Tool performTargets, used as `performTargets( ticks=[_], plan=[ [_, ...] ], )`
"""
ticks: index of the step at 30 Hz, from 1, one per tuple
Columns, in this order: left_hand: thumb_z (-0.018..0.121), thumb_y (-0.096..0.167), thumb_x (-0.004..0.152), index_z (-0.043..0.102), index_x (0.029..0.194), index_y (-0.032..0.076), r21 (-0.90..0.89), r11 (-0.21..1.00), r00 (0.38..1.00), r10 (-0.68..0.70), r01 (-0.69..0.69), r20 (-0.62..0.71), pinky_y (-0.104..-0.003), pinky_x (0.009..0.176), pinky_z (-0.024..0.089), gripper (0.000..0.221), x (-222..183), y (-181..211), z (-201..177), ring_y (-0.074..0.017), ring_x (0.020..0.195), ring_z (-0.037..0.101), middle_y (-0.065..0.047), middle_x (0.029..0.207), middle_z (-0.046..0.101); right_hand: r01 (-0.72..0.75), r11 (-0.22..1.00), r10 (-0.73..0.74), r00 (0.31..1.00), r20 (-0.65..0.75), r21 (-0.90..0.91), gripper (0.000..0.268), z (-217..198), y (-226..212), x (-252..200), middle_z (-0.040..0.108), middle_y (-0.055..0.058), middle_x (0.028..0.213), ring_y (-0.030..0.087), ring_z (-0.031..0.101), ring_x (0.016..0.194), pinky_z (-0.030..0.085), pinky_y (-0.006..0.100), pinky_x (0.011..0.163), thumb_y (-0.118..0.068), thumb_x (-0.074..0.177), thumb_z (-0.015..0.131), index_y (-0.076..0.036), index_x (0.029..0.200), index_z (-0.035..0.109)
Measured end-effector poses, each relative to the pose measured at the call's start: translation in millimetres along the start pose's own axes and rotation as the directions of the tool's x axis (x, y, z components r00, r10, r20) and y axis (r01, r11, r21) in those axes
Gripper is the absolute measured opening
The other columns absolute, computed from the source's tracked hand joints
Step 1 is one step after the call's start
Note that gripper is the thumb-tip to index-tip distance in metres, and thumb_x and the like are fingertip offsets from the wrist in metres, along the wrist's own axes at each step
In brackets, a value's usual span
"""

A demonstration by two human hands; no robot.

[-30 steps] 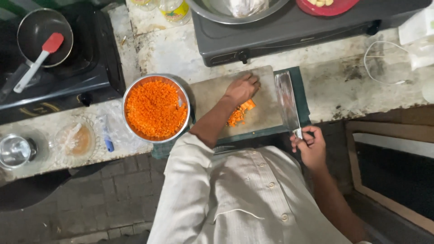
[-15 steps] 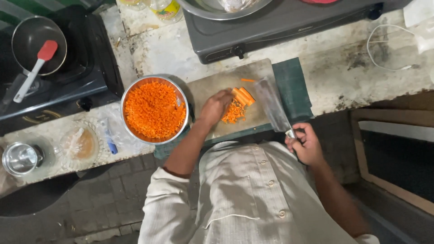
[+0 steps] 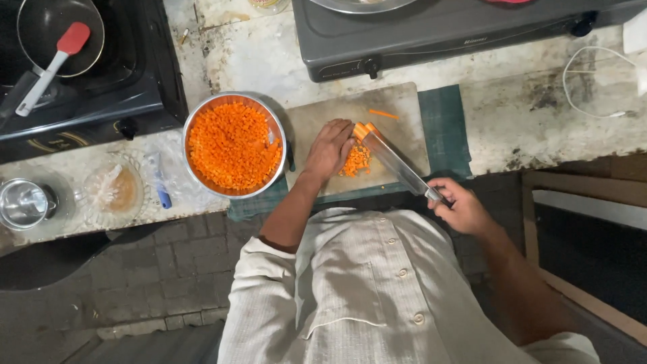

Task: Dicing carrot sticks into small pieces on a wooden cutting board using a large knife.

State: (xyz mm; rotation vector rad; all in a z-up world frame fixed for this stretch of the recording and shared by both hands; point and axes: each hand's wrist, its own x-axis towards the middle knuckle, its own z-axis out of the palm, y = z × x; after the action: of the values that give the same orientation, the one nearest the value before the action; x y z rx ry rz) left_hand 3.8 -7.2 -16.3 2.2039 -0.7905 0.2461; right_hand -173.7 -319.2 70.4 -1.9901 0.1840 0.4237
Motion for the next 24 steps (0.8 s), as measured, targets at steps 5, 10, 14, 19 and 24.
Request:
performTargets(
  ticks=[5,10,14,19,24],
  plan=[
    [0.060,0.023,0.099,0.071,0.114,0.003,-0.072,0.997,0.999,0.031,-0.032,-0.014,-0.039,0.108,0.045,0.027,-8.0,4.8,-6.0,-0.0287,0.113,0.063,-0.012,0.112,0.070,0.008,0.999,-0.009,1.000,-0.024,-0.049,0.045,-0.2,-10.0,-3.2,0.075,0.017,0.083,0.026,0.070,0.063,0.057,0.037,0.056,0.001,0.079,0.064,-0.006,0.123,0.062],
    [0.058,0.027,0.100,0.073,0.111,0.007,-0.136,0.989,0.998,0.062,-0.059,0.024,-0.039,0.105,0.047,0.027,-16.2,9.8,-4.4,-0.0270,0.110,0.064,-0.009,0.108,0.071,0.061,0.984,-0.078,0.992,-0.096,-0.170,0.043,0.7,-35.3,-4.5,0.076,0.013,0.084,0.025,0.073,0.075,0.057,0.037,0.064,-0.002,0.078,0.068,-0.012,0.120,0.067],
    [0.062,0.026,0.097,0.072,0.111,0.005,-0.162,0.976,0.989,0.143,-0.146,-0.031,-0.042,0.103,0.049,0.027,-16.8,12.9,-5.7,-0.0309,0.108,0.065,-0.013,0.109,0.070,0.082,0.982,-0.105,0.986,-0.129,-0.173,0.042,-0.8,-18.0,1.2,0.075,0.013,0.085,0.024,0.072,0.075,0.056,0.037,0.064,-0.003,0.079,0.069,-0.014,0.120,0.068],
    [0.062,0.030,0.096,0.069,0.120,0.007,-0.157,0.982,0.994,0.095,-0.103,-0.058,-0.043,0.105,0.047,0.034,-16.1,20.8,-8.5,-0.0317,0.116,0.061,-0.012,0.119,0.067,0.062,0.997,-0.065,0.995,-0.077,-0.047,0.042,-2.1,2.4,4.4,0.075,0.016,0.083,0.023,0.072,0.067,0.056,0.037,0.057,0.001,0.081,0.065,-0.009,0.121,0.066],
    [0.062,0.084,0.067,0.028,0.155,0.007,0.040,0.990,0.928,-0.142,0.136,0.344,-0.055,0.124,0.009,0.122,-12.5,45.1,-27.8,-0.0357,0.147,0.028,-0.019,0.156,0.036,-0.019,0.959,0.023,1.000,-0.011,0.282,0.040,6.0,38.3,11.3,0.067,0.019,0.077,0.019,0.061,0.054,0.054,0.028,0.043,0.003,0.089,0.054,0.001,0.128,0.050]
  ],
)
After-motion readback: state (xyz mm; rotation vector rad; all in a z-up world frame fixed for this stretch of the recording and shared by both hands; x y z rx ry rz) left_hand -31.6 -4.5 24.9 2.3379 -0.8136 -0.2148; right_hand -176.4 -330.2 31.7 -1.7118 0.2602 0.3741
